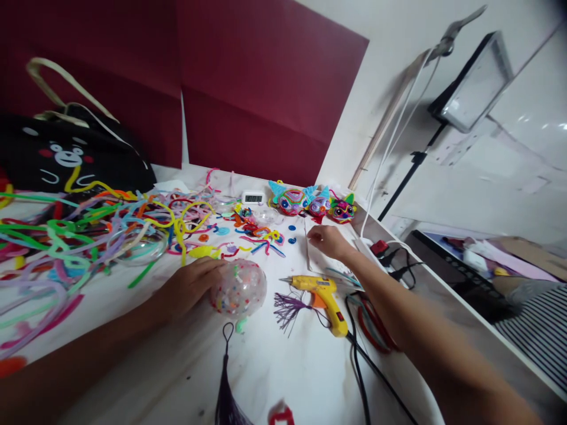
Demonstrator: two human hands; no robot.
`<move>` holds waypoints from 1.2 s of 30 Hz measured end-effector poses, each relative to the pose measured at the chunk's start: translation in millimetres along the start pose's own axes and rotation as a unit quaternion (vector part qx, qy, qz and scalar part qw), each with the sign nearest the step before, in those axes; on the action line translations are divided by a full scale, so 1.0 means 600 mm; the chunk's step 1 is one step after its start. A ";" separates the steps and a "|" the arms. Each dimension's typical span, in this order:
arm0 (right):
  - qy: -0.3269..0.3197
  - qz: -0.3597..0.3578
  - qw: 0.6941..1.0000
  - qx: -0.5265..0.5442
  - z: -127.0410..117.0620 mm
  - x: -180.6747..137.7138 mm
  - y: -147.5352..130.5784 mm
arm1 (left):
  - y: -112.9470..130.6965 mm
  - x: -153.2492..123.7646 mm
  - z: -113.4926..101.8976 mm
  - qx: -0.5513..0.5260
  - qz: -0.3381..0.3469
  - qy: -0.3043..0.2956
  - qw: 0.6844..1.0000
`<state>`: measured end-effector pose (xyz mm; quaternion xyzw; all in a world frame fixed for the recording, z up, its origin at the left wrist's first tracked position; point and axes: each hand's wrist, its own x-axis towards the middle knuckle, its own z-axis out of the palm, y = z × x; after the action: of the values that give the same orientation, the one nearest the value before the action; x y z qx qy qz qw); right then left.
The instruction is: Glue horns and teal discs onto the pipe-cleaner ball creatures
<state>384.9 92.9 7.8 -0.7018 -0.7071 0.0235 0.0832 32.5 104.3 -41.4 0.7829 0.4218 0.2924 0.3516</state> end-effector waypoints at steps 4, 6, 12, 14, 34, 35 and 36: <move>-0.035 -0.055 0.996 -0.057 0.022 0.034 -0.043 | -0.003 -0.001 -0.001 0.003 0.005 -0.008 1.000; -0.042 -0.071 0.993 -0.083 0.034 0.047 -0.052 | -0.006 0.000 -0.002 0.009 0.015 -0.018 1.000; -0.050 -0.086 0.986 -0.134 0.050 0.061 -0.050 | -0.008 0.002 -0.003 0.037 0.032 -0.024 0.999; -0.047 -0.089 0.985 -0.139 0.045 0.057 -0.050 | -0.005 0.002 -0.003 0.047 0.040 -0.026 0.998; -0.032 -0.255 0.958 -0.132 0.072 0.085 -0.241 | 0.000 -0.001 -0.019 0.191 0.110 0.101 0.970; -0.032 -0.252 0.958 -0.133 0.073 0.087 -0.242 | -0.004 0.001 -0.021 0.209 0.120 0.109 0.964; -0.031 -0.250 0.959 -0.132 0.072 0.087 -0.241 | -0.007 0.003 -0.023 0.222 0.127 0.115 0.960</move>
<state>235.1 146.7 -8.7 -0.5061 -0.8592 -0.0693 -0.0290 21.2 111.9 -36.5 0.8493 0.4110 0.3220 0.0779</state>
